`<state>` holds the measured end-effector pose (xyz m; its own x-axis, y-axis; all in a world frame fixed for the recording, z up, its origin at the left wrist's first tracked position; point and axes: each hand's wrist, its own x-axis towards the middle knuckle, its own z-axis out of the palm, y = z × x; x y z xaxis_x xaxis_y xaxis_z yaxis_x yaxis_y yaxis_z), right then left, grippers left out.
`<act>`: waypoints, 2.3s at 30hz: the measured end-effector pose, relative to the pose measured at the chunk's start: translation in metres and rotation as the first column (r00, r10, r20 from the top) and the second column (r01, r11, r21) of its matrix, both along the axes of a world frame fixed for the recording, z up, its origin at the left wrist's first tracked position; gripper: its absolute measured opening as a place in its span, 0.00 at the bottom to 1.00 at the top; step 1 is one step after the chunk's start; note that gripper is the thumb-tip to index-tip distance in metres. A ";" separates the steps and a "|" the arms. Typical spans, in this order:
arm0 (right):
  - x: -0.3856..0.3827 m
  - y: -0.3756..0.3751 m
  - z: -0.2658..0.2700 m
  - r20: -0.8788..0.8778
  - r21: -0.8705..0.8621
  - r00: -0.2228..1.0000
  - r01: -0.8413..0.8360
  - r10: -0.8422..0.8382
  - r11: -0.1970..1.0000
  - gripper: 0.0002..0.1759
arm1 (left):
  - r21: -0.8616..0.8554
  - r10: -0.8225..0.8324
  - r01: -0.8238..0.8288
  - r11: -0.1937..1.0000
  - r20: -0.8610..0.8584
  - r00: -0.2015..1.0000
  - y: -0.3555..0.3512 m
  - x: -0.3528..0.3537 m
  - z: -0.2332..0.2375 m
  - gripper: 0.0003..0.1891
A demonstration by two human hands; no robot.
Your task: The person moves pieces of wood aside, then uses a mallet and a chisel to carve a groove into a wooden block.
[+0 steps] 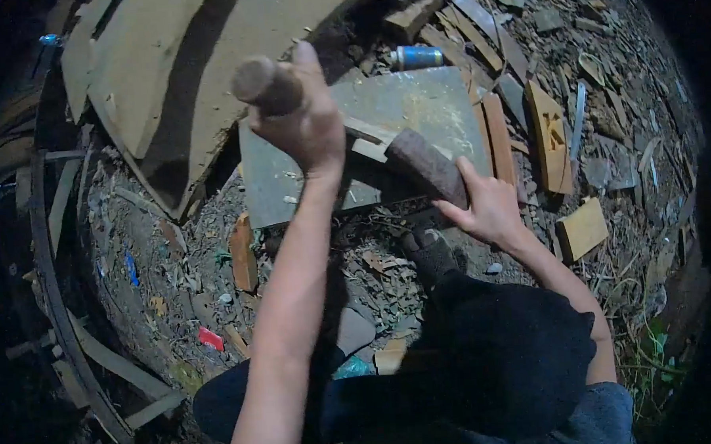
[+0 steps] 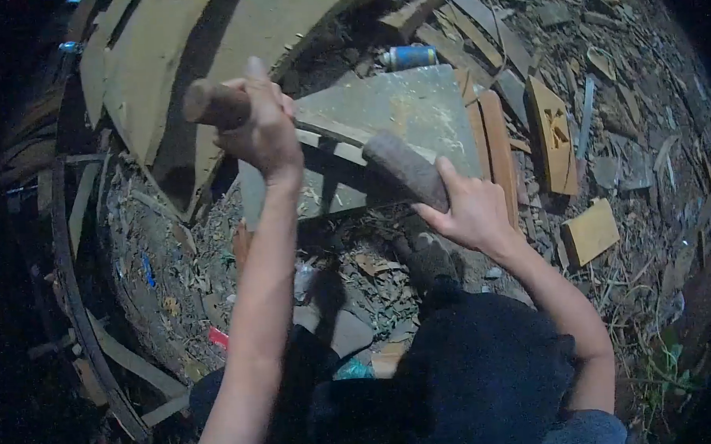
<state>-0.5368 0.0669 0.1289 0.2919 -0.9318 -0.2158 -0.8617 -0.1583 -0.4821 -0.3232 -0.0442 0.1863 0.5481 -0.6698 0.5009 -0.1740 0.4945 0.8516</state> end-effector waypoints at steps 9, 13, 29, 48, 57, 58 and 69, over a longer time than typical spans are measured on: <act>0.027 -0.062 0.136 0.597 -0.573 0.769 0.210 0.228 0.792 0.34 | 0.191 0.017 -0.018 0.981 0.002 1.000 0.030 0.012 -0.006 0.09; 0.052 -0.063 0.172 0.081 -0.814 0.891 -0.199 0.447 0.546 0.30 | -0.116 0.271 -0.246 0.962 0.483 0.832 0.039 0.020 -0.045 0.13; 0.066 -0.055 0.181 -0.041 -0.542 0.881 -0.415 0.471 0.731 0.31 | 0.154 0.015 0.077 0.985 -0.522 0.853 0.051 0.018 -0.028 0.11; -0.020 0.000 -0.012 0.363 0.094 0.923 0.095 -0.123 0.991 0.33 | 0.007 -0.156 0.157 0.988 -0.045 0.987 0.030 0.062 0.002 0.11; 0.002 -0.093 0.050 0.256 0.050 0.945 -0.223 0.203 0.974 0.40 | -0.154 -0.116 0.093 0.984 -0.146 0.982 0.028 0.091 0.004 0.12; 0.008 -0.099 0.051 0.252 0.046 0.944 -0.229 0.211 0.972 0.40 | -0.155 -0.097 0.075 0.985 -0.137 0.986 0.030 0.092 0.004 0.12; 0.046 -0.071 0.077 0.229 0.149 0.941 -0.288 0.250 0.946 0.36 | -0.051 0.217 -0.215 0.975 0.042 0.975 0.034 0.118 -0.009 0.13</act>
<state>-0.4906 -0.0041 0.2064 0.5819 -0.7636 -0.2799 -0.6784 -0.2660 -0.6848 -0.2050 -0.0107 0.1777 0.6528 -0.5136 0.5569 -0.3201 0.4793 0.8172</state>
